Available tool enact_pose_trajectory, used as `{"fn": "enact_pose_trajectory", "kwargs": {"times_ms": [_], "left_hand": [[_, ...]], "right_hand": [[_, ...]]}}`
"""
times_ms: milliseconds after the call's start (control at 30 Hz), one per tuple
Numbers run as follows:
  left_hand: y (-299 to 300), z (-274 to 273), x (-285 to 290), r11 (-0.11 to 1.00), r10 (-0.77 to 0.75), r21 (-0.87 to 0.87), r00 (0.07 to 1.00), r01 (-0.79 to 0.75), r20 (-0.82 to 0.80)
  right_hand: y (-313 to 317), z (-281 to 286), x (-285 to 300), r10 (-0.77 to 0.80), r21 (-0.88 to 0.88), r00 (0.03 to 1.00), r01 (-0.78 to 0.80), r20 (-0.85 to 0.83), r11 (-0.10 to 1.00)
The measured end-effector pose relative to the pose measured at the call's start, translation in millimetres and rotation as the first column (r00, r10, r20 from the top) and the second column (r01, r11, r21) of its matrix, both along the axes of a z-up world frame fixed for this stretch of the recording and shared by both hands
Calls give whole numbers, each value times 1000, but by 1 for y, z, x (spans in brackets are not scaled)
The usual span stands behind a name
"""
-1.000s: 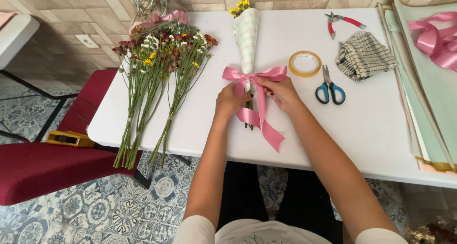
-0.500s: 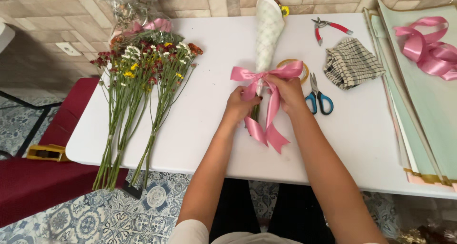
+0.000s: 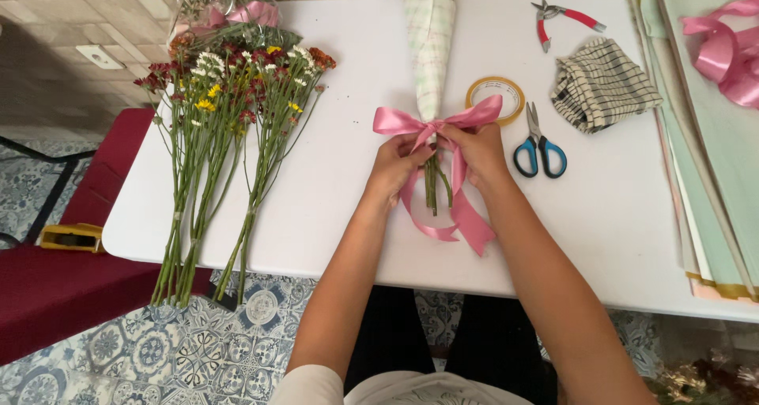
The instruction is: The person ties a pink ribbon into a bow around a small bouquet of yellow flowers wrapped in white paper using scissors and tape.
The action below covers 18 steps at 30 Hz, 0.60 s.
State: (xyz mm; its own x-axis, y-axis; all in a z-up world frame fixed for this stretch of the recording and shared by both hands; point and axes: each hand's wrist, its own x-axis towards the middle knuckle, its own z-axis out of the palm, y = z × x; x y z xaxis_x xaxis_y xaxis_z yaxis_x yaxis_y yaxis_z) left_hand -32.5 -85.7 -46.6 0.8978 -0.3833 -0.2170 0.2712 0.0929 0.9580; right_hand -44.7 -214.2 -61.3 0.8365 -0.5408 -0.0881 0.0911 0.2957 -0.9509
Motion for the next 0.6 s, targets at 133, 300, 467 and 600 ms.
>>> {"fn": "enact_pose_trajectory", "kwargs": {"times_ms": [133, 300, 467, 600], "left_hand": [[-5, 5, 6, 998, 53, -31, 996, -56, -72], [-23, -21, 34, 985, 164, -37, 985, -166, -48], [-31, -39, 65, 983, 172, -55, 982, -176, -75], [-28, -25, 59, 982, 162, -84, 985, -167, -59]], "right_hand": [[3, 1, -2, -40, -42, 999, 40, -14, 998], [1, -2, 2, -121, -166, 991, 110, -55, 980], [2, -2, 13, -135, -189, 991, 128, -24, 974], [23, 31, 0, -156, -129, 987, 158, 25, 979]]}}
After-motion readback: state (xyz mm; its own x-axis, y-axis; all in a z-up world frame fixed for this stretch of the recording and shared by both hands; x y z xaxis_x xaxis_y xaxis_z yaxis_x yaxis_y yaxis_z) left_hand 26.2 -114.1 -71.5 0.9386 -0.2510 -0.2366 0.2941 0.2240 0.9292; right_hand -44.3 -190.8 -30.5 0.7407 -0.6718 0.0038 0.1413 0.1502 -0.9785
